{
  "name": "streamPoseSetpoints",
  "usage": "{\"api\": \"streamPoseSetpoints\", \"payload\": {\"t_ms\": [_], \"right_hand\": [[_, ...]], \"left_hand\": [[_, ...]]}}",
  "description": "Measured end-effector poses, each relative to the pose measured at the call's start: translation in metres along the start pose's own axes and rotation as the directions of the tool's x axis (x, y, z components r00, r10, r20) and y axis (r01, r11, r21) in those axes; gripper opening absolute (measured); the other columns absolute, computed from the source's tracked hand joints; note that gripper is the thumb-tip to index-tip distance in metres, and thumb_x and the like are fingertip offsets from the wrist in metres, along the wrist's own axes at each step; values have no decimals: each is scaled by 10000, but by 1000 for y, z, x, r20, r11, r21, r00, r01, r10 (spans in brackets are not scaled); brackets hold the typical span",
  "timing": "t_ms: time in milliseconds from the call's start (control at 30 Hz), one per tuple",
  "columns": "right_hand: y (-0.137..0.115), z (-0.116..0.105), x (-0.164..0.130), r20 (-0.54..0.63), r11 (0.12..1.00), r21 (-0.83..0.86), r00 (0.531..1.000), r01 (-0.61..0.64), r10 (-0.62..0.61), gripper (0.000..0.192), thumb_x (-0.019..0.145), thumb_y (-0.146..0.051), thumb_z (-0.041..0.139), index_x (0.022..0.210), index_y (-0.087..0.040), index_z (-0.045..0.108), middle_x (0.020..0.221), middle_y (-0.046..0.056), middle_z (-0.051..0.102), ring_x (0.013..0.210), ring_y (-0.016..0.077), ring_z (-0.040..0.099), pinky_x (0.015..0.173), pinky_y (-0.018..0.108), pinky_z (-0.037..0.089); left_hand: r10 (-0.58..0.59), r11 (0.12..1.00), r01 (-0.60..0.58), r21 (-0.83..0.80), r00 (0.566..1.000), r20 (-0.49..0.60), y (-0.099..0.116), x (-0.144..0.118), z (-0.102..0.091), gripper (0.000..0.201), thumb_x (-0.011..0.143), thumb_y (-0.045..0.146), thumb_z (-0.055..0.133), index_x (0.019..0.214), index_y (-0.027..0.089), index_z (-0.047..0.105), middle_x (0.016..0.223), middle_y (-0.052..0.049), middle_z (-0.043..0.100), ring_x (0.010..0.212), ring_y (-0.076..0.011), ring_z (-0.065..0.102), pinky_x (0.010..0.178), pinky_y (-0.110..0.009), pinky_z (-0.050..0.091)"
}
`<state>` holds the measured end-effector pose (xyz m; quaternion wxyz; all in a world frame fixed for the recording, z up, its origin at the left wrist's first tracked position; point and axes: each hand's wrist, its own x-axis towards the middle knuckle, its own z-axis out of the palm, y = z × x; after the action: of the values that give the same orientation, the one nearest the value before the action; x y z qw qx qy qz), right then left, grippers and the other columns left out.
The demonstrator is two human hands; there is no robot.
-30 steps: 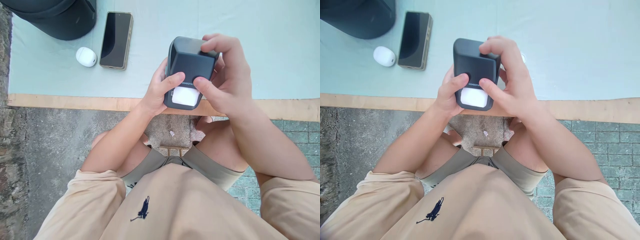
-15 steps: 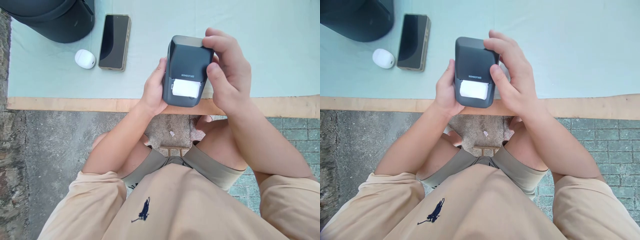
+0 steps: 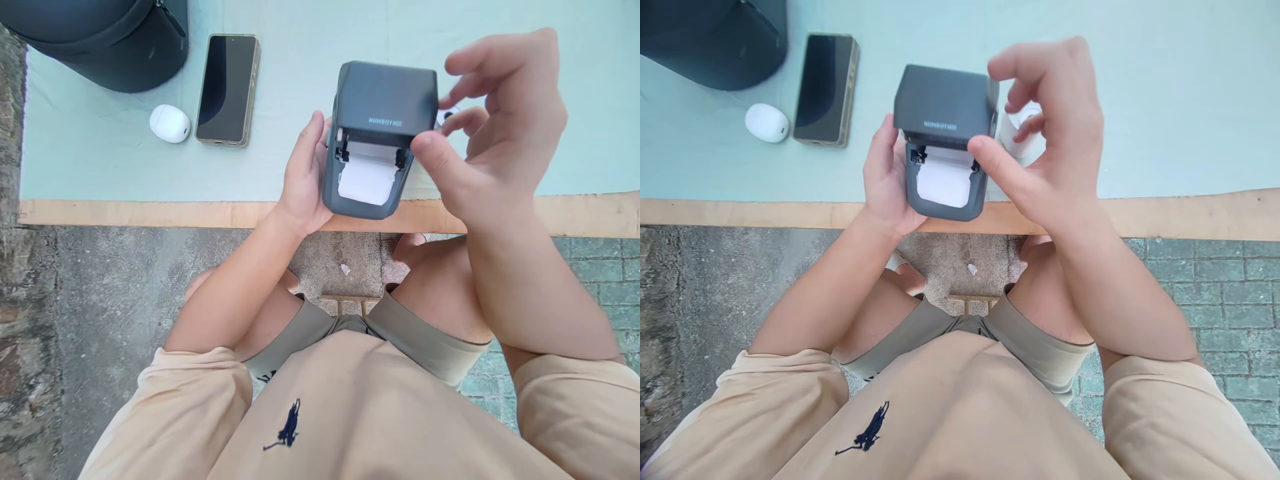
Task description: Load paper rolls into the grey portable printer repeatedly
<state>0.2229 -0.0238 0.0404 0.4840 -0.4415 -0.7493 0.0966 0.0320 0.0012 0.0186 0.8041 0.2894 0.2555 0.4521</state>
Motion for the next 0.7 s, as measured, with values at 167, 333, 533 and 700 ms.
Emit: {"api": "streamPoseSetpoints", "payload": {"t_ms": [167,333,533,700], "right_hand": [[-12,3,8,-233,983,25,955,-184,185,257,1062,-509,646,966,-276,598,1089,-16,609,717,90,661,604,306,550],[-9,7,16,-129,987,38,978,-159,163,147,1008,-265,672,891,-271,583,942,-7,647,895,178,746,597,325,526],[10,-4,16,287,944,-316,940,-91,187,243,818,-211,758,1045,-291,720,949,-23,784,642,171,616,647,383,480],[11,-10,19,421,895,-446,876,-25,234,389,809,-341,790,1187,-370,702,933,-32,776,669,204,579,603,372,382]], "left_hand": [[30,996,-32,81,999,21,-5,-2,-7,198,1068,334,513,1079,238,686,1088,-61,757,1250,-294,728,1138,-466,582],[37,992,-39,117,999,14,-8,-1,-12,190,1059,349,543,1122,233,679,1073,-42,760,1055,-220,764,946,-348,624],[47,989,-51,141,998,31,-7,-3,-10,161,1041,261,577,1192,220,616,947,1,723,914,-174,782,811,-284,622],[18,983,-24,181,999,32,-6,-2,-8,155,1054,279,576,1199,235,609,1060,-18,774,988,-184,808,837,-289,649]]}}
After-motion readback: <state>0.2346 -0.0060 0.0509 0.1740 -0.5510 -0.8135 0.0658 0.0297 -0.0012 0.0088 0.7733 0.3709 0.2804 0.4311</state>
